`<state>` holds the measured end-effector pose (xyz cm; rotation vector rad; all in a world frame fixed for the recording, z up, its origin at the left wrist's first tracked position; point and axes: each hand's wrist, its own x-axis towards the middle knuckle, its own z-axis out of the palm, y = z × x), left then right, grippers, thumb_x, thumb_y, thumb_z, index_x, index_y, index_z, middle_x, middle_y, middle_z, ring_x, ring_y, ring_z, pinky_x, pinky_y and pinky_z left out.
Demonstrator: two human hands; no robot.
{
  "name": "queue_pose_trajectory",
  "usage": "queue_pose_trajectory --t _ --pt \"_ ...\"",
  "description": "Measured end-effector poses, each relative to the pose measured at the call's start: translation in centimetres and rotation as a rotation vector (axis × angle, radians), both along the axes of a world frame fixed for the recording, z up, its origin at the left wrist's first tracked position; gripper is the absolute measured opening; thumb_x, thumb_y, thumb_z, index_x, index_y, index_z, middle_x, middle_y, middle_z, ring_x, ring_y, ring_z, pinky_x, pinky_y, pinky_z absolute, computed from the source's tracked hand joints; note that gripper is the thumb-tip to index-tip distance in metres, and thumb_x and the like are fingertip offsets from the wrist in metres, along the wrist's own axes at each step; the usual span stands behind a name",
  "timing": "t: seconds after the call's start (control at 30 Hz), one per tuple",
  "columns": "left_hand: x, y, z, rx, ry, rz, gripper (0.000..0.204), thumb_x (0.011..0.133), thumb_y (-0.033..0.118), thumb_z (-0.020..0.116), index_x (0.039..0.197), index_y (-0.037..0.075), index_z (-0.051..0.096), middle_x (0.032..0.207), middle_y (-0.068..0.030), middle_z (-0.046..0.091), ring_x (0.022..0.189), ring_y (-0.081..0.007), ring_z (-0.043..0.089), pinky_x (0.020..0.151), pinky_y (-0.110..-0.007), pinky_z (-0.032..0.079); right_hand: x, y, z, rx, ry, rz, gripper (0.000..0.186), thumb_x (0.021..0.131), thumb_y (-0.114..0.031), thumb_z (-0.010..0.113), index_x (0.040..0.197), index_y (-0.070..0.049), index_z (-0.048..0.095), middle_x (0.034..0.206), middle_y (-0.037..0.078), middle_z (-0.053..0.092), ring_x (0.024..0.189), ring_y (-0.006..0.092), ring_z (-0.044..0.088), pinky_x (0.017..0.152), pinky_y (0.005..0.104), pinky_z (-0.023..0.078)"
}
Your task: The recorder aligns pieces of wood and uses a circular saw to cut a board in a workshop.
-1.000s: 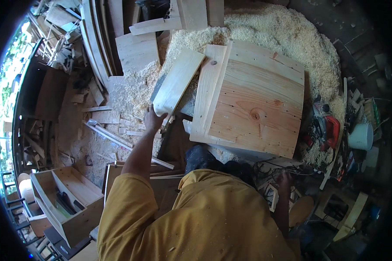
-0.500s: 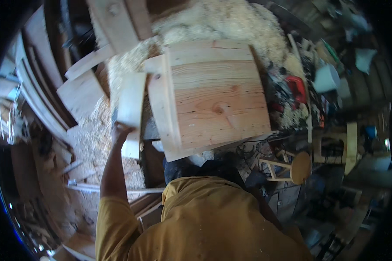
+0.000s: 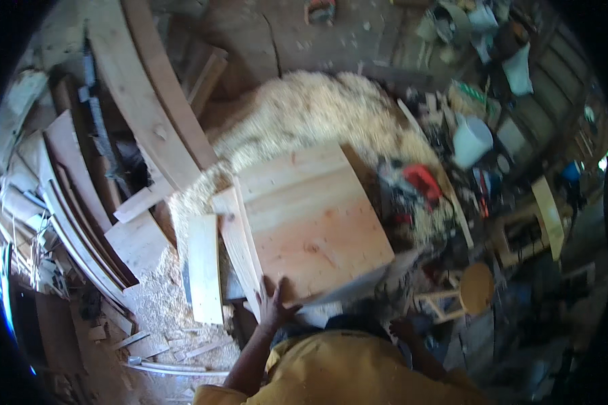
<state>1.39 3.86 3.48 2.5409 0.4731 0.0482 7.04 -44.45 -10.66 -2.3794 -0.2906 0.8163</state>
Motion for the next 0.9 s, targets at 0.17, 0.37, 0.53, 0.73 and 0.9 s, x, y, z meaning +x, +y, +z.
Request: queue_pose_trajectory --t 0.17,0.37,0.53,0.73,0.9 --pt "-0.7 -0.5 -0.2 0.131 -0.076 0.126 0.094 0.062 0.046 0.076 0.140 0.022 0.028 0.143 -0.0294 0.015 0.132 -0.0452 0.017 0.099 -0.064 0.020 9.8 10.5 14.5 0.324 -0.194 -0.420 0.044 0.083 -0.023 0.061 0.118 0.003 0.053 0.114 0.019 0.057 0.108 0.0289 0.055 0.087 0.0403 0.045" --pt "0.5 -1.3 0.2 0.228 -0.077 0.026 0.093 0.064 0.049 0.073 0.140 0.021 0.026 0.143 -0.0282 0.018 0.129 -0.0478 0.021 0.095 -0.065 0.024 20.2 15.9 12.3 0.352 -0.335 -0.209 0.058 0.082 -0.025 0.057 0.131 0.001 0.040 0.120 0.023 0.053 0.111 0.0333 0.052 0.090 0.0388 0.042" --pt "0.2 -1.8 -0.9 0.321 -0.048 0.086 0.095 0.065 0.050 0.072 0.141 0.021 0.024 0.143 -0.0252 0.019 0.124 -0.0512 0.024 0.096 -0.063 0.024 21.5 18.7 13.9 0.266 -0.198 -0.179 0.050 0.079 -0.016 0.053 0.126 0.001 0.044 0.102 0.018 0.060 0.091 0.0288 0.058 0.080 0.0369 0.045" --pt "0.4 -2.0 -0.4 0.241 -0.212 0.018 0.093 0.064 0.035 0.075 0.139 0.010 0.026 0.138 -0.0242 0.028 0.129 -0.0465 0.021 0.105 -0.056 0.021 21.9 17.3 13.2 0.523 -0.046 -0.252 0.036 0.078 -0.015 0.056 0.111 -0.001 0.053 0.095 0.008 0.060 0.086 0.0180 0.057 0.076 0.0335 0.045" --pt "-0.2 -2.4 0.6 0.220 -0.211 0.026 0.094 0.063 0.033 0.075 0.139 0.009 0.026 0.138 -0.0196 0.030 0.130 -0.0425 0.022 0.106 -0.056 0.019 21.1 17.5 14.5 0.558 0.084 -0.318 0.033 0.078 -0.013 0.058 0.108 0.000 0.052 0.096 0.007 0.057 0.090 0.0181 0.054 0.080 0.0331 0.043"
